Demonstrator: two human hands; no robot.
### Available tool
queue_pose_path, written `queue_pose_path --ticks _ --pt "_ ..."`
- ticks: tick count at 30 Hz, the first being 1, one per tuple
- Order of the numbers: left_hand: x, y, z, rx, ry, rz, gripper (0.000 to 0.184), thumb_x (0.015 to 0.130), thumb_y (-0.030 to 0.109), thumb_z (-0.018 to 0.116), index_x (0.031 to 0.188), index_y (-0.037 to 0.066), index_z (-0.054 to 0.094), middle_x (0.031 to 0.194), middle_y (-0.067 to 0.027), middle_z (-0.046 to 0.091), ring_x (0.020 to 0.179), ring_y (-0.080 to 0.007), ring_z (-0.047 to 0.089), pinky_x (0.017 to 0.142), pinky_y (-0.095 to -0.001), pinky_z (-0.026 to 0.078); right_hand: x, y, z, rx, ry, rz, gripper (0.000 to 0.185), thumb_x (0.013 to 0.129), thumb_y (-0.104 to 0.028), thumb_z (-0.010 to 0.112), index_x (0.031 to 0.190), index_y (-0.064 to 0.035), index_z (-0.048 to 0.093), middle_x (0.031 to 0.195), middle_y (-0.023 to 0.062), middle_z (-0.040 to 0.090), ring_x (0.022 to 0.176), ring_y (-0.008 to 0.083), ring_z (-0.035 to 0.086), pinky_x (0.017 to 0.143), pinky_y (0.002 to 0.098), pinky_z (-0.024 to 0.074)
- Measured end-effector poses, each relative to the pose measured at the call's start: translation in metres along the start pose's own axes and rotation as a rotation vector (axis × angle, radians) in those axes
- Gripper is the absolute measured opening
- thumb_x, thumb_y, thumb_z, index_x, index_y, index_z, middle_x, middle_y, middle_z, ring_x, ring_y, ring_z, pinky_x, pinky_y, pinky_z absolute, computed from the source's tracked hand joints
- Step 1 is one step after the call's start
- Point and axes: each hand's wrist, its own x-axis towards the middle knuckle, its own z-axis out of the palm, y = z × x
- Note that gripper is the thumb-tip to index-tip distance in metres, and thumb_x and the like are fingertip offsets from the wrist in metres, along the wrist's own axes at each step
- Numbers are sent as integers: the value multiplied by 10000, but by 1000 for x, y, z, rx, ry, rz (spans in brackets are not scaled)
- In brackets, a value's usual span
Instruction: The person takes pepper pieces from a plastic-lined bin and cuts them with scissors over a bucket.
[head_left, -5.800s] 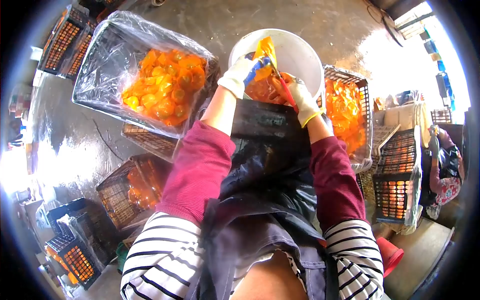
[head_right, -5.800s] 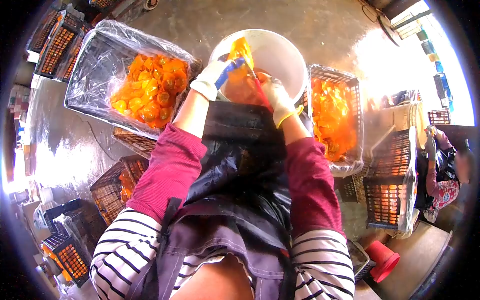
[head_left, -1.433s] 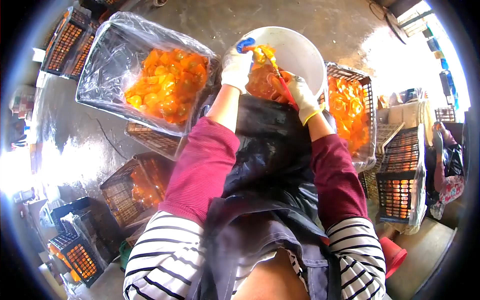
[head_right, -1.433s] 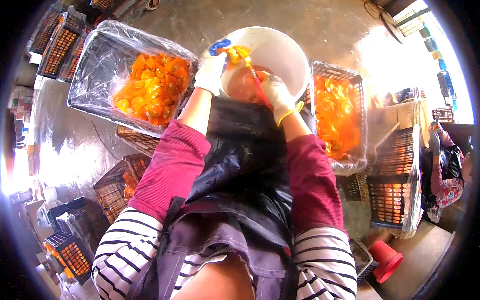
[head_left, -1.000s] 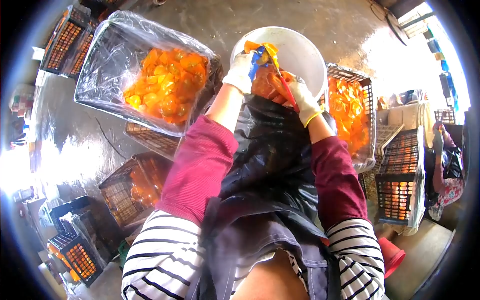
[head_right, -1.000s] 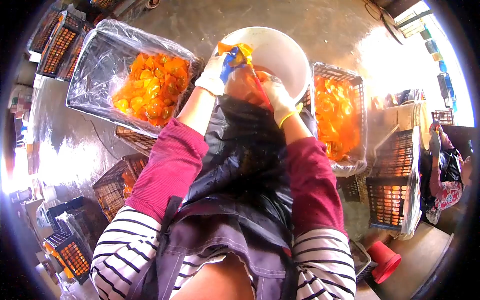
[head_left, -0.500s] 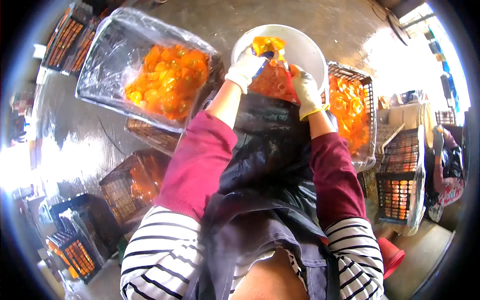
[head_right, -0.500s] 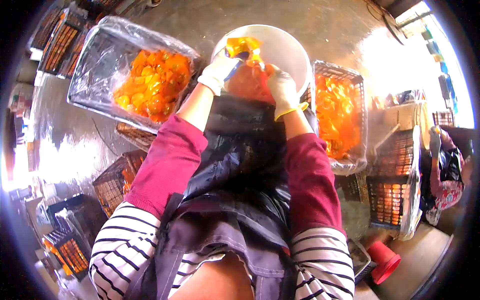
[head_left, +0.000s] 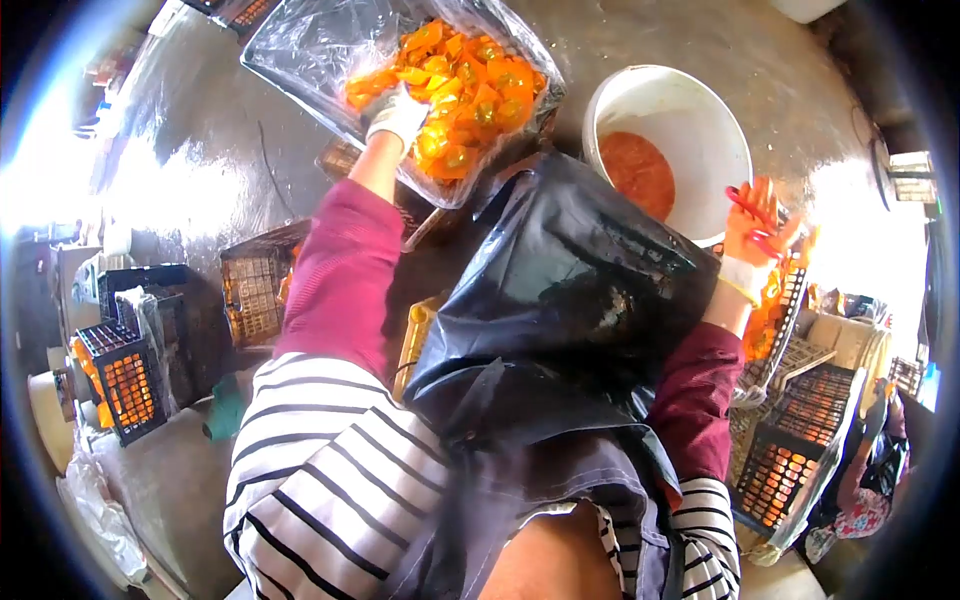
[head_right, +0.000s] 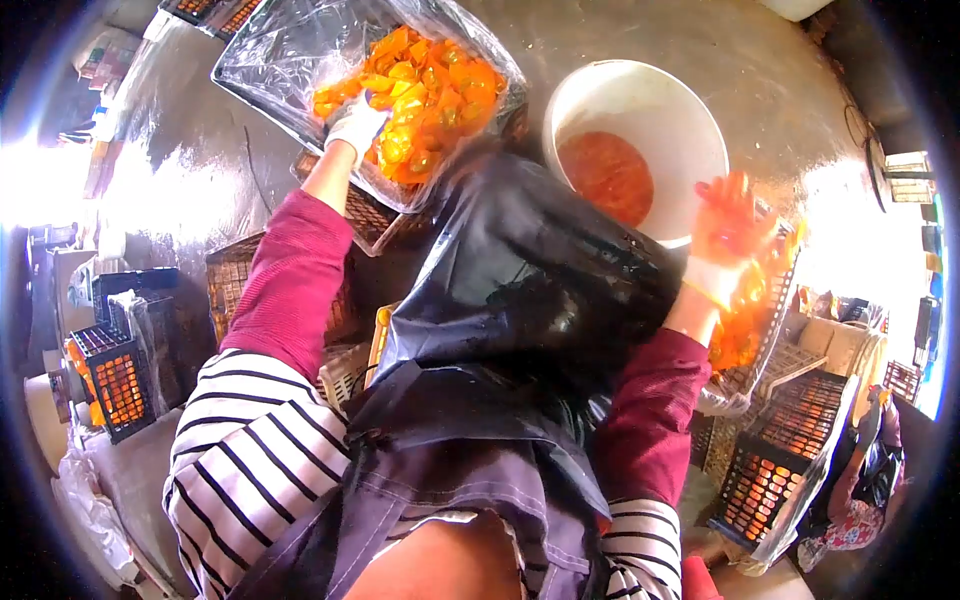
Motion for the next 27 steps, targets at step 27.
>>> queue_pose_path --ticks 27 --pt "-23 89 5 -2349 -647 2 510 853 451 600 1231 119 518 1239 -81 564 1155 -275 516 926 -503 458 -11 25 21 -666 -121 258 475 910 -394 526 1201 -21 494 1086 253 591 953 296 617 587 356 469"
